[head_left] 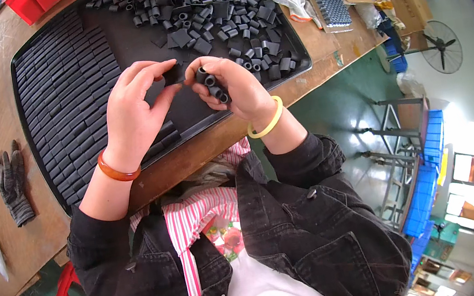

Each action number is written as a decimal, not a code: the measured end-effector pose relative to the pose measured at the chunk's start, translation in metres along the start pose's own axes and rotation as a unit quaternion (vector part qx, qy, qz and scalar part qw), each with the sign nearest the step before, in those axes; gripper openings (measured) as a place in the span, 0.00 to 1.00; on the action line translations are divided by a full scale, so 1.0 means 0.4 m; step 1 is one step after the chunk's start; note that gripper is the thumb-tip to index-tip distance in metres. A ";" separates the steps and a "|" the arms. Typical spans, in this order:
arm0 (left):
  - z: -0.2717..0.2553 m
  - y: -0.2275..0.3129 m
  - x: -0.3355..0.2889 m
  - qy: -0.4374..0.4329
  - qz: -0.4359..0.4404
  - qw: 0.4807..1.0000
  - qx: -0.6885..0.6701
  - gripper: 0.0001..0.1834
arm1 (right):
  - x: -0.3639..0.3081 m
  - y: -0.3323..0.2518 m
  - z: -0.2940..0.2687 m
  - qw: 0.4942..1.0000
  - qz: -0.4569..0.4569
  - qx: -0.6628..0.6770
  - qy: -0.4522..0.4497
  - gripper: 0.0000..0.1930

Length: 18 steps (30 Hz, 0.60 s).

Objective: The person sorts small black plastic components by hand, taking them from a pile and arranging them neatly into a sorting tray.

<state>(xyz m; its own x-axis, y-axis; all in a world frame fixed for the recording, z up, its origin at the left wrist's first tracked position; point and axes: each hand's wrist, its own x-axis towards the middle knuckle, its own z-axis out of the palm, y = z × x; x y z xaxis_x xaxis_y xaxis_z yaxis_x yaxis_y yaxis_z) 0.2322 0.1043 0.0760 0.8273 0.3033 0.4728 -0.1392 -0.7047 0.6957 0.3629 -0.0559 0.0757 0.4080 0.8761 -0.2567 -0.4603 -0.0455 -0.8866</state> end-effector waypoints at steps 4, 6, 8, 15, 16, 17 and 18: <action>0.002 0.005 0.001 0.002 -0.027 0.998 -0.062 0.19 | 0.003 0.011 0.020 0.999 0.007 0.004 0.045 0.12; 0.001 0.000 0.000 0.004 -0.037 0.996 -0.078 0.19 | 0.003 0.017 0.021 0.998 -0.018 -0.003 0.055 0.12; 0.000 -0.010 -0.002 -0.011 -0.030 0.997 -0.074 0.19 | 0.003 0.021 0.019 0.999 -0.026 -0.003 0.033 0.11; 0.001 0.002 0.004 0.000 -0.046 0.993 -0.111 0.19 | -0.001 0.026 0.023 0.999 0.007 0.004 0.046 0.10; -0.001 0.006 0.005 -0.012 -0.048 0.992 -0.112 0.19 | -0.001 0.031 0.023 1.000 0.003 0.012 0.028 0.10; -0.001 0.008 0.005 -0.024 -0.050 0.992 -0.114 0.19 | -0.001 0.034 0.022 1.000 -0.001 0.020 0.011 0.11; -0.001 0.007 0.003 -0.023 -0.050 0.992 -0.114 0.19 | 0.000 0.036 0.025 1.000 -0.001 0.019 0.010 0.11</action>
<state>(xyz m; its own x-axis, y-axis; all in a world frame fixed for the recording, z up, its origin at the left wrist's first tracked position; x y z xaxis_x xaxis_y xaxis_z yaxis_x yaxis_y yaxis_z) 0.2326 0.1032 0.0788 0.8667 0.3312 0.3730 -0.1697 -0.5074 0.8448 0.3483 -0.0519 0.0667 0.4246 0.8661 -0.2639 -0.4899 -0.0254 -0.8714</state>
